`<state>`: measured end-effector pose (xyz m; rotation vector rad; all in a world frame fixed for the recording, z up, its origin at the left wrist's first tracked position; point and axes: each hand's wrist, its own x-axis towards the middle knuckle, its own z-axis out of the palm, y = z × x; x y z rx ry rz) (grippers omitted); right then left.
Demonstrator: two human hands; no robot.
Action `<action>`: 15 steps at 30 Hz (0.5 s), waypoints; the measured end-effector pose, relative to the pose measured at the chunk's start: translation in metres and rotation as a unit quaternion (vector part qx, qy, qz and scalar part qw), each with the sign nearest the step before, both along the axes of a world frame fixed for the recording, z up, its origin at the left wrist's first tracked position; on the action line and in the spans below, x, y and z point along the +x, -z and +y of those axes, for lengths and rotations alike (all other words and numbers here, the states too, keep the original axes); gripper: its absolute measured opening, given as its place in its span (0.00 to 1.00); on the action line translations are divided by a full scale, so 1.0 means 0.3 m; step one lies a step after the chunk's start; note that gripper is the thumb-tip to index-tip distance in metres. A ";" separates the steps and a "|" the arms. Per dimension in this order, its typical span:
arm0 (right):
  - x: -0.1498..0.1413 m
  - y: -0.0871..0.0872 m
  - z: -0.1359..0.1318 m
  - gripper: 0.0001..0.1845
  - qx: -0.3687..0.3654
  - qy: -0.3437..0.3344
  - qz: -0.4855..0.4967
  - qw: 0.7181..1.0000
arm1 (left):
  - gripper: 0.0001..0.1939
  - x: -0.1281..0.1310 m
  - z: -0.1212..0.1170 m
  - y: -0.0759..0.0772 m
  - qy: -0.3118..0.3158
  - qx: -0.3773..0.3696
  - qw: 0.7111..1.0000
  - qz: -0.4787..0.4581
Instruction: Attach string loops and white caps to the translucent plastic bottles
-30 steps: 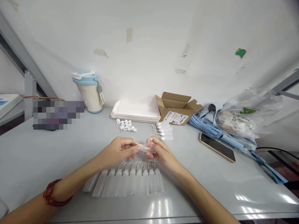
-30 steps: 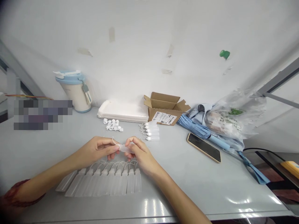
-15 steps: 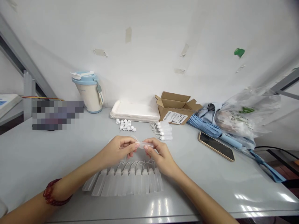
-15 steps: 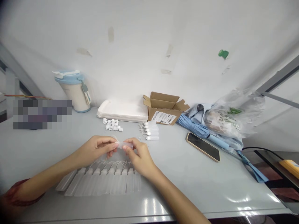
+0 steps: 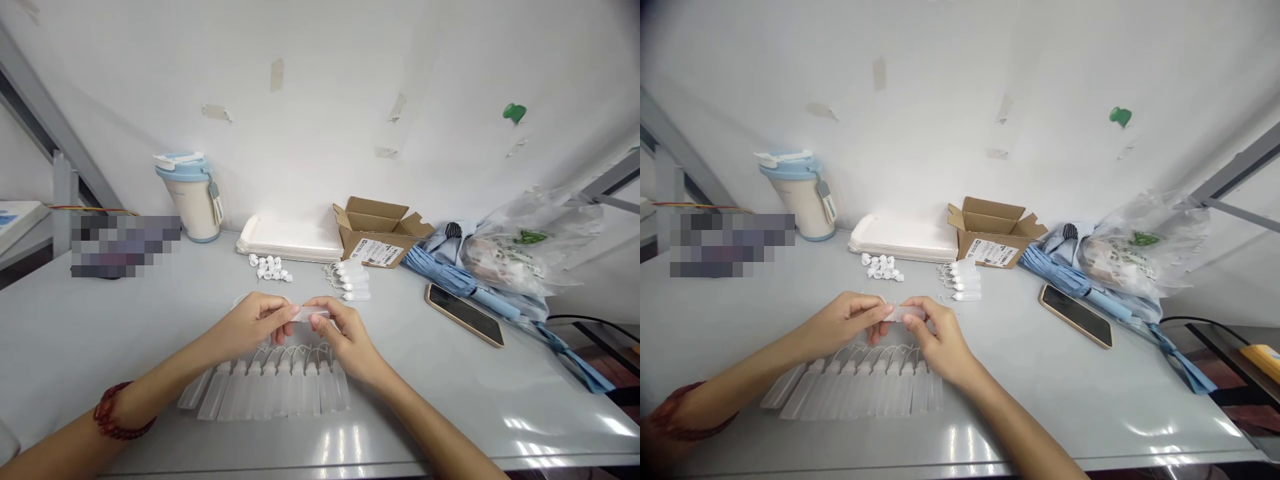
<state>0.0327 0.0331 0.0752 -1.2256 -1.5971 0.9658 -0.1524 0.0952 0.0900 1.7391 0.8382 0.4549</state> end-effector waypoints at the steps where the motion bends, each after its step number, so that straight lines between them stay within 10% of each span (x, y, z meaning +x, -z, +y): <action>1: -0.001 -0.001 -0.001 0.11 0.001 0.000 -0.006 1.000 | 0.21 0.000 0.000 0.002 0.003 -0.011 1.000 0.003; 8: -0.004 0.000 0.004 0.13 -0.015 0.025 -0.016 0.999 | 0.22 0.011 -0.003 0.007 -0.008 -0.045 0.999 -0.003; 15: -0.007 0.005 0.019 0.17 -0.144 -0.009 0.185 0.972 | 0.16 0.010 -0.025 0.006 -0.024 0.121 0.992 0.024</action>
